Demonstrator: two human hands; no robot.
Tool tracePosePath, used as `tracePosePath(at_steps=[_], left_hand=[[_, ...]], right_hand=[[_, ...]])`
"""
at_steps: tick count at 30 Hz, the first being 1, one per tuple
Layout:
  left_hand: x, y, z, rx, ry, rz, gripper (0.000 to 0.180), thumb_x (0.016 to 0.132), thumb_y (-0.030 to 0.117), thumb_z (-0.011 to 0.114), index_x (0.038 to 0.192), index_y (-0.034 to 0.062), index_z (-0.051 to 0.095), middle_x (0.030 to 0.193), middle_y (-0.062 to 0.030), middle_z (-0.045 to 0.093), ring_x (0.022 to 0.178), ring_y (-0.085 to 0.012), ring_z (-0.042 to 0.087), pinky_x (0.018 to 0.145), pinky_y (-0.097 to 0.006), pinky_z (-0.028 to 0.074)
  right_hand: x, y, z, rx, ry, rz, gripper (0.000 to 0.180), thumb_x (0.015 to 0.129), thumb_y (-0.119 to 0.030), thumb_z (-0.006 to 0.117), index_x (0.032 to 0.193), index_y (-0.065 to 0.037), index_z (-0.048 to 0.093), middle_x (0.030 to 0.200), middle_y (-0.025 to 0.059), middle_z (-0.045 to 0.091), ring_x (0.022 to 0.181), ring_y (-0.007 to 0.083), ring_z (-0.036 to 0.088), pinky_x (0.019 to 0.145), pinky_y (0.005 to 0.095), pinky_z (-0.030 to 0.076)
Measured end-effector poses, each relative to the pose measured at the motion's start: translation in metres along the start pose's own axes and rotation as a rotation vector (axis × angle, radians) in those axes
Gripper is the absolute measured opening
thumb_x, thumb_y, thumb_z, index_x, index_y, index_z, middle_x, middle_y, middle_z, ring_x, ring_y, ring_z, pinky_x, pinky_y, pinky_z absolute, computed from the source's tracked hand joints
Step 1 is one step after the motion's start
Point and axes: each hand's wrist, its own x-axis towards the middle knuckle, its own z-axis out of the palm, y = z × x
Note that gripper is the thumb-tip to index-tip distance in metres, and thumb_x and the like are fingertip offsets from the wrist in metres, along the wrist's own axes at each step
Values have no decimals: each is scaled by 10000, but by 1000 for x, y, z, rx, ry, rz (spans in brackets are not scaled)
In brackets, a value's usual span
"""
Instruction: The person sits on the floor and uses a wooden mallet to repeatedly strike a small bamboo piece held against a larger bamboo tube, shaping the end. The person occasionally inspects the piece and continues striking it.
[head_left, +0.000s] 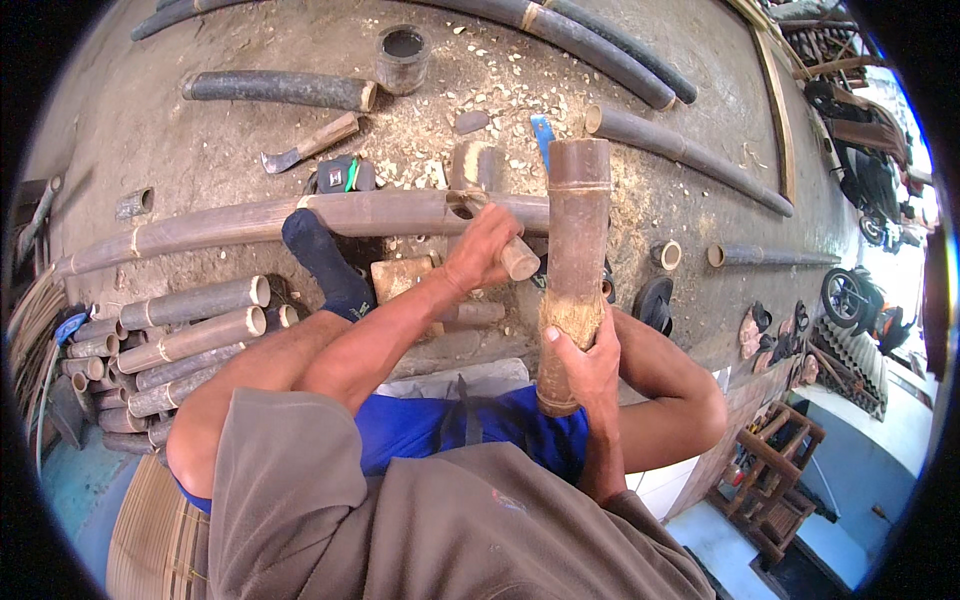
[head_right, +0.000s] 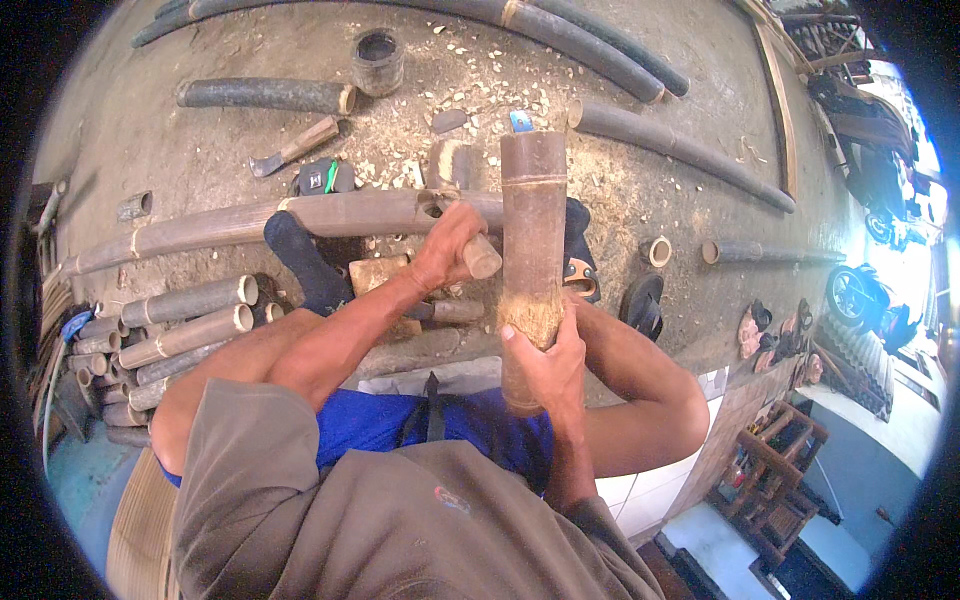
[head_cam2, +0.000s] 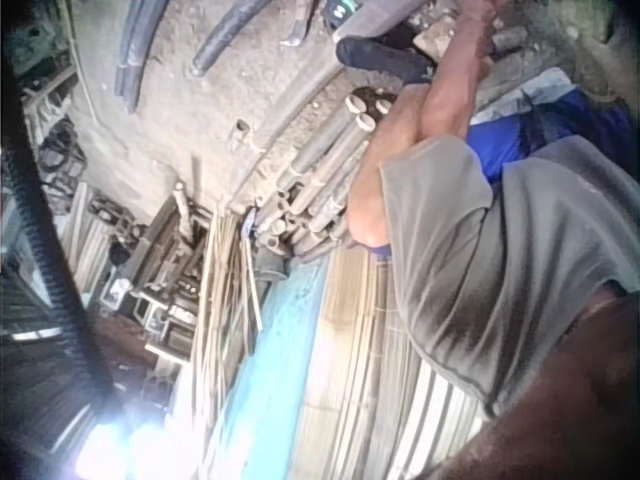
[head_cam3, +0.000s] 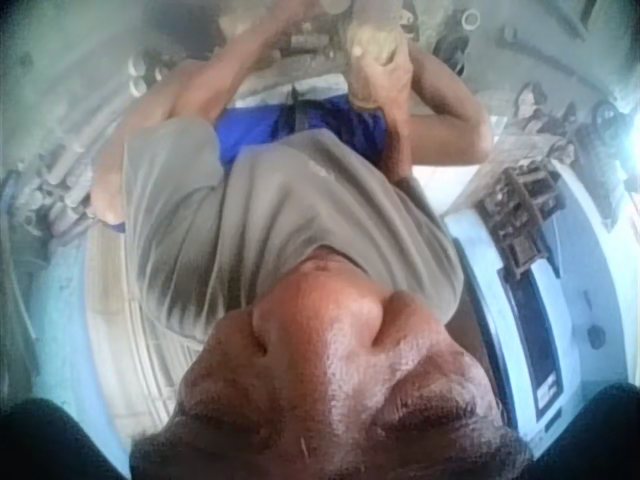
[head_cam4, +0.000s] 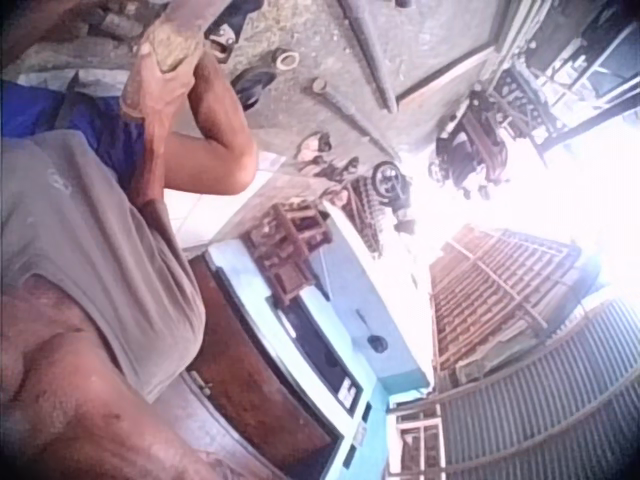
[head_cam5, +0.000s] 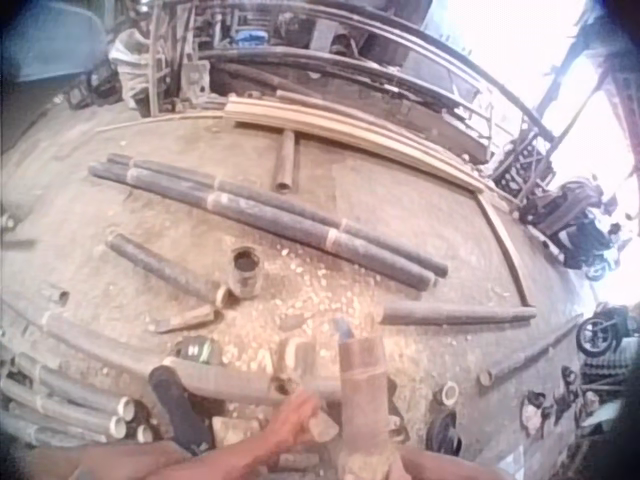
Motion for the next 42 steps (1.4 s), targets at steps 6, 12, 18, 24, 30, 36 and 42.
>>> tracePosePath(at_steps=[6, 12, 18, 24, 30, 36, 42], left_hand=[[5, -7, -1, 9, 33, -1, 436, 696, 132, 825, 1040, 56, 568, 985, -150, 506, 960, -386, 507, 870, -475, 441], [7, -2, -4, -8, 27, -7, 421, 698, 122, 822, 1023, 54, 564, 973, -146, 504, 961, -376, 511, 874, -465, 443], [8, -2, -6, -45, 45, -6, 424, 692, 115, 818, 1025, 59, 562, 968, -138, 502, 957, -373, 510, 867, -466, 441], [7, -4, -7, -16, 8, 7, 435, 694, 123, 819, 1039, 70, 559, 960, -137, 487, 950, -373, 507, 860, -464, 440], [4, -8, -6, 9, 17, 28, 465, 689, 181, 855, 1034, 74, 564, 991, -135, 523, 969, -373, 533, 870, -458, 444], [15, 2, -8, -79, 196, 38, 424, 718, 173, 865, 1012, 68, 579, 1055, -121, 587, 1019, -366, 576, 926, -459, 470], [13, -19, -16, -134, 188, -151, 401, 739, 76, 848, 1069, 66, 620, 1071, -101, 645, 1025, -292, 633, 905, -383, 516]], right_hand=[[0, 3, 1, 3, 20, -28, 707, 856, -208, 819, 1449, 28, 514, 1165, 216, 750, 1091, 277, 728, 979, 403, 547], [0, 5, -2, 8, 22, 7, 712, 855, -196, 814, 1458, 26, 507, 1170, 217, 749, 1092, 273, 729, 977, 400, 549], [0, 0, -3, -10, 29, -47, 731, 853, -187, 812, 1469, 35, 487, 1172, 210, 748, 1083, 266, 731, 976, 395, 548], [-1, -4, -3, 4, 18, -65, 782, 840, -172, 822, 1492, 54, 453, 1180, 225, 746, 1091, 270, 732, 988, 393, 547], [-2, -1, -1, -79, 38, -126, 827, 831, -178, 832, 1509, 64, 425, 1199, 232, 740, 1107, 276, 734, 993, 399, 550], [5, 18, 22, -356, 138, -305, 891, 789, -229, 869, 1518, 42, 432, 1225, 268, 711, 1121, 342, 732, 975, 443, 560], [27, 10, 13, -188, 168, -491, 954, 737, -263, 897, 1542, -31, 440, 1250, 283, 683, 1094, 449, 704, 900, 490, 585]])
